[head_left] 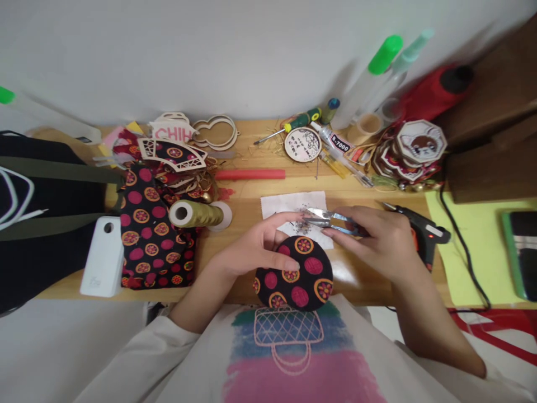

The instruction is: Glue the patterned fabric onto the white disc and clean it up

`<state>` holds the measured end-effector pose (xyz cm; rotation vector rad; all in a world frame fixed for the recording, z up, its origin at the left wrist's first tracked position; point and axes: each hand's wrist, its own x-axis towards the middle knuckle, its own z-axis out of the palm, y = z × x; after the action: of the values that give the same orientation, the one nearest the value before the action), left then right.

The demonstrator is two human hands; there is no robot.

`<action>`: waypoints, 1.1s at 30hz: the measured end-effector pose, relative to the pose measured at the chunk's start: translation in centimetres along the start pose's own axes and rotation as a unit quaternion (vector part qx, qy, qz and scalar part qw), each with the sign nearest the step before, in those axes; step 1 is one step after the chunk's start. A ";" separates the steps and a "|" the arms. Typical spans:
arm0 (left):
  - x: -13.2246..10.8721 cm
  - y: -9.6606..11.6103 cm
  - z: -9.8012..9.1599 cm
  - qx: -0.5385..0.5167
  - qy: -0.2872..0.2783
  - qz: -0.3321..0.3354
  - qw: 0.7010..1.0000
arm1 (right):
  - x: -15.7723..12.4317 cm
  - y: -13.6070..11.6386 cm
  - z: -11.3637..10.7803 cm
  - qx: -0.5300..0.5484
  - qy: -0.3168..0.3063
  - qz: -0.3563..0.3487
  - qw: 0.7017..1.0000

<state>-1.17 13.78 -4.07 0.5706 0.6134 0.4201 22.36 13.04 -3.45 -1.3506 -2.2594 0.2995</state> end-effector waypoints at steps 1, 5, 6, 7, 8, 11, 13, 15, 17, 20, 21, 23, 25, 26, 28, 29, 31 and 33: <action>0.0 0.0 0.0 -0.003 -0.002 0.001 1.000 | 0.0 0.0 0.0 -0.001 -0.004 0.004 1.000; 0.1 -0.2 -0.1 -0.011 0.007 -0.003 1.000 | -0.2 -0.1 -0.1 -0.041 -0.012 0.018 0.999; 0.1 -0.2 -0.1 -0.011 0.008 -0.005 1.000 | -0.1 -0.1 -0.2 -0.059 -0.019 0.024 0.998; 0.1 -0.2 -0.1 -0.011 0.007 -0.006 1.000 | -0.1 -0.2 -0.2 -0.076 -0.030 0.030 0.996; 0.1 -0.3 -0.1 -0.011 0.006 -0.006 1.000 | 0.0 -0.2 -0.2 -0.090 -0.044 0.036 0.994; 0.2 -0.3 -0.1 -0.012 0.003 -0.002 1.000 | 0.3 -0.2 -0.2 -0.112 -0.089 0.054 0.988; 0.2 -0.3 0.0 -0.012 0.005 -0.005 1.000 | 0.5 -0.3 -0.2 -0.113 -0.102 0.063 0.986; 0.2 -0.3 0.1 -0.013 0.001 -0.011 1.000 | 0.6 -0.3 -0.1 -0.107 -0.102 0.067 0.987; 0.2 -0.2 0.3 -0.014 -0.008 -0.015 1.000 | 0.7 -0.4 0.1 -0.096 -0.101 0.063 0.988; 0.2 -0.1 0.6 -0.013 -0.015 -0.021 1.000 | 0.7 -0.3 0.3 -0.083 -0.098 0.061 0.990; 0.3 -0.1 0.6 -0.013 -0.013 -0.023 1.000 | 0.7 -0.2 0.3 -0.080 -0.096 0.062 0.990; 0.3 -0.3 0.7 -0.014 -0.010 -0.031 0.999 | 0.7 0.0 0.5 -0.075 -0.095 0.067 0.990; 0.4 -0.6 0.8 -0.018 -0.012 -0.034 0.999 | 0.7 0.1 0.6 -0.071 -0.097 0.078 0.990; 0.4 -0.7 0.8 -0.020 -0.015 -0.036 0.999 | 0.7 0.1 0.7 -0.070 -0.098 0.086 0.989; 0.5 -0.9 0.8 -0.020 -0.024 -0.039 0.999 | 0.6 0.2 0.8 -0.072 -0.092 0.103 0.988; 0.5 -1.0 0.8 -0.018 -0.026 -0.041 0.999 | 0.6 0.2 0.8 -0.073 -0.087 0.109 0.988; 0.6 -1.0 0.9 -0.011 -0.030 -0.045 0.998 | 0.5 0.3 1.0 -0.075 -0.072 0.115 0.988; 0.7 -1.0 1.0 -0.004 -0.037 -0.048 0.998 | 0.5 0.4 1.1 -0.082 -0.058 0.118 0.988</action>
<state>0.21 13.02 -4.23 0.5436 0.5654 0.3104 21.93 13.71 -4.42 -1.7331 -2.2613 0.2829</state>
